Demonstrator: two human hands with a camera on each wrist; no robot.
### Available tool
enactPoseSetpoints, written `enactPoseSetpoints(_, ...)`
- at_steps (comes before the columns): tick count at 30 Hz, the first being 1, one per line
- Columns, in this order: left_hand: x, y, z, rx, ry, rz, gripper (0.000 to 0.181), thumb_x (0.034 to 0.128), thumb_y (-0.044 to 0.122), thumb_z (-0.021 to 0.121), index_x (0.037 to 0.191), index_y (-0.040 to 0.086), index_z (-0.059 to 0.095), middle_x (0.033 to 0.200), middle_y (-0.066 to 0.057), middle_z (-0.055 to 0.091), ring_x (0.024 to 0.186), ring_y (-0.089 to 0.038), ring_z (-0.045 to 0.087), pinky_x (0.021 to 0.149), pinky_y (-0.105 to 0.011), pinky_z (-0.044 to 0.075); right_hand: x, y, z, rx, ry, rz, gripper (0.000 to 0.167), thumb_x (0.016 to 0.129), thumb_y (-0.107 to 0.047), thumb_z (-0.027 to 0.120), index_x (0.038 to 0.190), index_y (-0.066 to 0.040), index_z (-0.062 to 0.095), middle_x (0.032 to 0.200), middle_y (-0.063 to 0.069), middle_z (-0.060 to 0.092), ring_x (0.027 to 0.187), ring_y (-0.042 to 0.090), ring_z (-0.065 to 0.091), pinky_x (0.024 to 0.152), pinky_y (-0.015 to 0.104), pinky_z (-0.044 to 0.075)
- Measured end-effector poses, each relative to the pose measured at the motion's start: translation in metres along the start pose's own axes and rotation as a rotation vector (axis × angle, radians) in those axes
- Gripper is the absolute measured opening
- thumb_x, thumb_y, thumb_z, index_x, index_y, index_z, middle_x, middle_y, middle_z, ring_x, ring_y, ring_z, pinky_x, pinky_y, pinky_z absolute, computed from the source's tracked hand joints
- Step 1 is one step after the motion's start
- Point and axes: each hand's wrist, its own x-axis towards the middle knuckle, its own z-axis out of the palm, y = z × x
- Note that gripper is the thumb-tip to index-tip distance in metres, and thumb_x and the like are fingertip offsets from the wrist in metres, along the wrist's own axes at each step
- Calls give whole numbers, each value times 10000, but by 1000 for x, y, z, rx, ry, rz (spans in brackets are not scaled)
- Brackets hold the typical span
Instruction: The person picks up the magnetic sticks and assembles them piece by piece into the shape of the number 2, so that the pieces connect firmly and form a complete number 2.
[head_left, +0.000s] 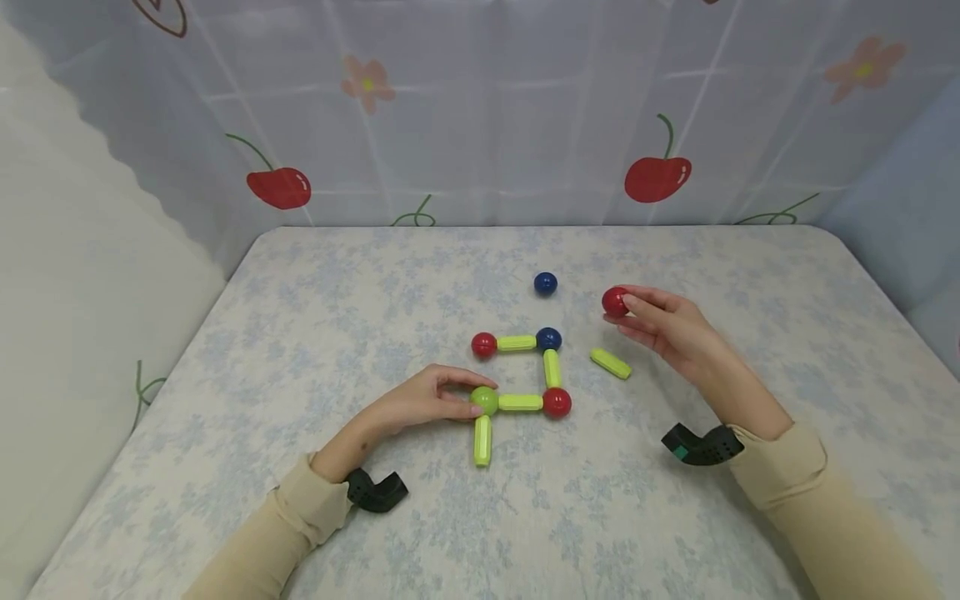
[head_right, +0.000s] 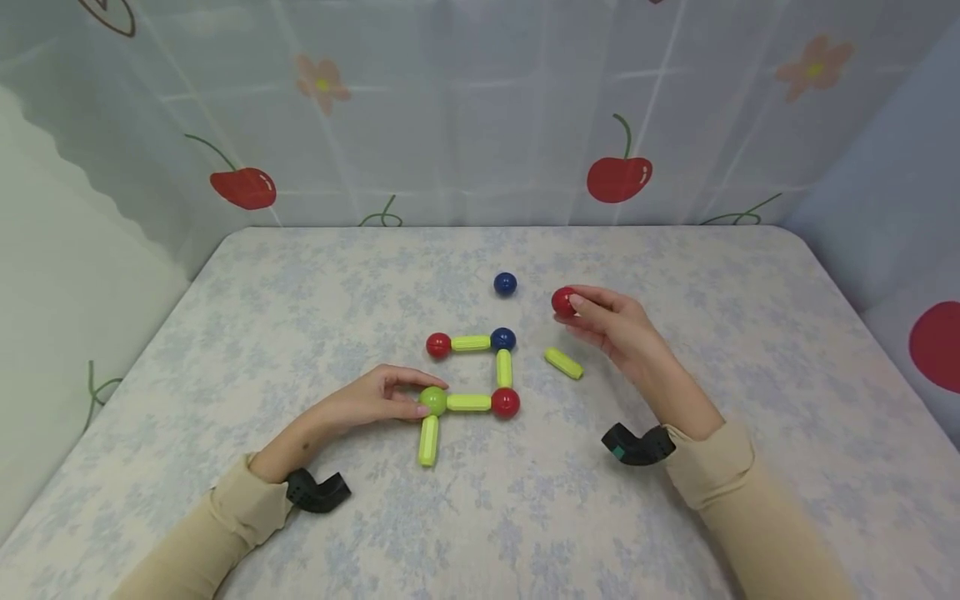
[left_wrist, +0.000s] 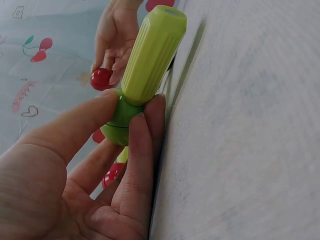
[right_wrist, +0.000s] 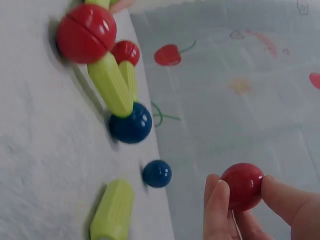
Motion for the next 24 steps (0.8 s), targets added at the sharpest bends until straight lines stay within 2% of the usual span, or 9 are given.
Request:
enactPoseSetpoints(3,0,0,0,-9,2,0,408,860,114,694,1251,44,599,1188,-42,613,971,-136,600,847,-306,460,-17,8,13,3,-59,-13,399,896,-182,651,1223,-45,468,1057,9,629,946,147,640,868,291,429)
enactPoseSetpoints(7,1,-1,0,-16,8,0,408,858,108,695,1248,37,599,1187,-44,612,933,-116,596,839,-301,462,-37,25,33,-36,-158,-12,436,929,-120,603,1286,40,408,1115,68,601,990,169,624,882,294,431)
enactPoseSetpoints(11,0,-1,0,-36,10,-12,411,859,107,694,1251,37,596,1174,-52,621,951,-127,603,844,-304,461,-51,45,54,-80,-275,24,471,941,-98,577,1308,125,381,1163,132,571,1019,200,608,882,308,445)
enactPoseSetpoints(16,1,-1,0,-48,9,-20,411,862,112,691,1255,41,594,1165,-50,626,964,-132,603,842,-307,463,-60,68,71,-78,-407,105,486,951,-125,567,1308,150,384,1183,183,576,1047,236,595,892,334,441)
enactPoseSetpoints(19,0,0,0,-45,13,-16,409,866,109,686,1255,28,590,1131,-60,642,924,-119,606,829,-302,466,-62,79,78,-65,-450,146,487,943,-129,583,1298,149,399,1172,195,585,1055,258,590,890,361,441)
enactPoseSetpoints(24,0,2,1,-51,18,-15,401,872,93,675,1252,4,584,1100,-78,653,893,-111,608,812,-298,472,-64,96,88,-128,-503,165,460,920,-145,621,1252,133,462,1106,184,619,988,275,621,824,366,488)
